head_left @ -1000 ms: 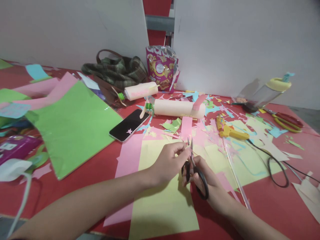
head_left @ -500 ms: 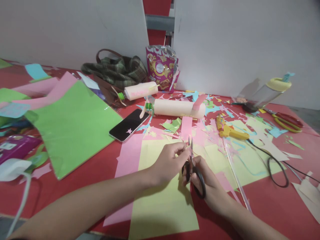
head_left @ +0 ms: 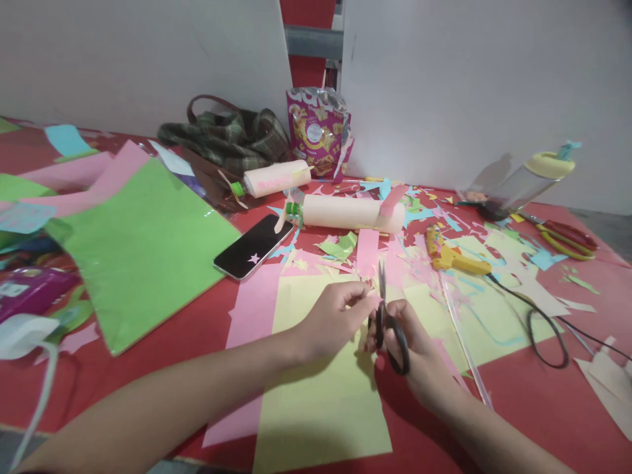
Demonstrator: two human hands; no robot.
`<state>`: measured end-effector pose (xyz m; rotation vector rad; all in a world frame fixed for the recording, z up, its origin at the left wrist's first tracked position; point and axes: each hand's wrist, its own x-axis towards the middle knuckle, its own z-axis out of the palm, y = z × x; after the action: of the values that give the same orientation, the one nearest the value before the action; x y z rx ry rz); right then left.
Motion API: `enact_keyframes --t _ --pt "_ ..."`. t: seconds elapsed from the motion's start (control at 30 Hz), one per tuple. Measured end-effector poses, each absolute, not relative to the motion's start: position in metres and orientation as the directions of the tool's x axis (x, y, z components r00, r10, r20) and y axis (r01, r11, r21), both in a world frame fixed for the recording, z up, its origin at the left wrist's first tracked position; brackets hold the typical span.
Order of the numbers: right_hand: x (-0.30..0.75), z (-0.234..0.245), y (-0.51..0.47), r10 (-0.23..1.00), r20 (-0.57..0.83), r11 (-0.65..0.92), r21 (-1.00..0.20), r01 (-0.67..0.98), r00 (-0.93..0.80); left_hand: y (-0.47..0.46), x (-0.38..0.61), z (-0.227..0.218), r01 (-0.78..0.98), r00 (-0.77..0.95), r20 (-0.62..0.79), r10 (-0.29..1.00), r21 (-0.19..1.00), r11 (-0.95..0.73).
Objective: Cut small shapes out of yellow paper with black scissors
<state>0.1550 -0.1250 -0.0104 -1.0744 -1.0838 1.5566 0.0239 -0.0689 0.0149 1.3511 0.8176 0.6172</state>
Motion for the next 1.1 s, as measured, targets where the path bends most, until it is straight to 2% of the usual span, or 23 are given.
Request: enact_keyframes --t 0.07,0.13,0.27,0.57,0.73,0.9,1.1 --pt "0.156 -0.010 -0.122 0.983 -0.110 -0.145 -0.955 -0.258 -0.147 -0.068 0.024 0.014 0.084 0.639 -0.157 0.753 0.987 0.135" --pt "0.157 -0.010 -0.119 0.991 -0.116 -0.129 -0.941 -0.312 -0.063 -0.067 0.023 0.013 0.128 0.647 -0.131 0.751 0.990 0.062" --pt "0.158 -0.009 -0.115 0.989 -0.126 -0.095 -0.946 -0.311 0.082 -0.066 0.023 0.011 0.224 0.688 -0.113 0.717 0.973 -0.062" --pt "0.159 -0.008 -0.116 0.987 -0.149 -0.123 -0.939 -0.320 0.058 -0.061 0.020 0.010 0.284 0.780 -0.150 0.608 0.950 -0.130" --pt "0.158 -0.005 -0.116 0.985 -0.157 -0.132 -0.949 -0.288 0.066 -0.057 0.019 0.016 0.327 0.762 -0.186 0.620 0.937 -0.120" --pt "0.159 -0.009 -0.117 0.983 -0.183 -0.168 -0.945 -0.282 0.028 -0.054 0.019 0.016 0.301 0.721 -0.150 0.676 0.947 -0.111" --pt "0.160 -0.013 -0.117 0.983 -0.149 -0.115 -0.959 -0.260 0.112 -0.054 0.020 0.016 0.265 0.672 -0.127 0.730 0.961 -0.077"
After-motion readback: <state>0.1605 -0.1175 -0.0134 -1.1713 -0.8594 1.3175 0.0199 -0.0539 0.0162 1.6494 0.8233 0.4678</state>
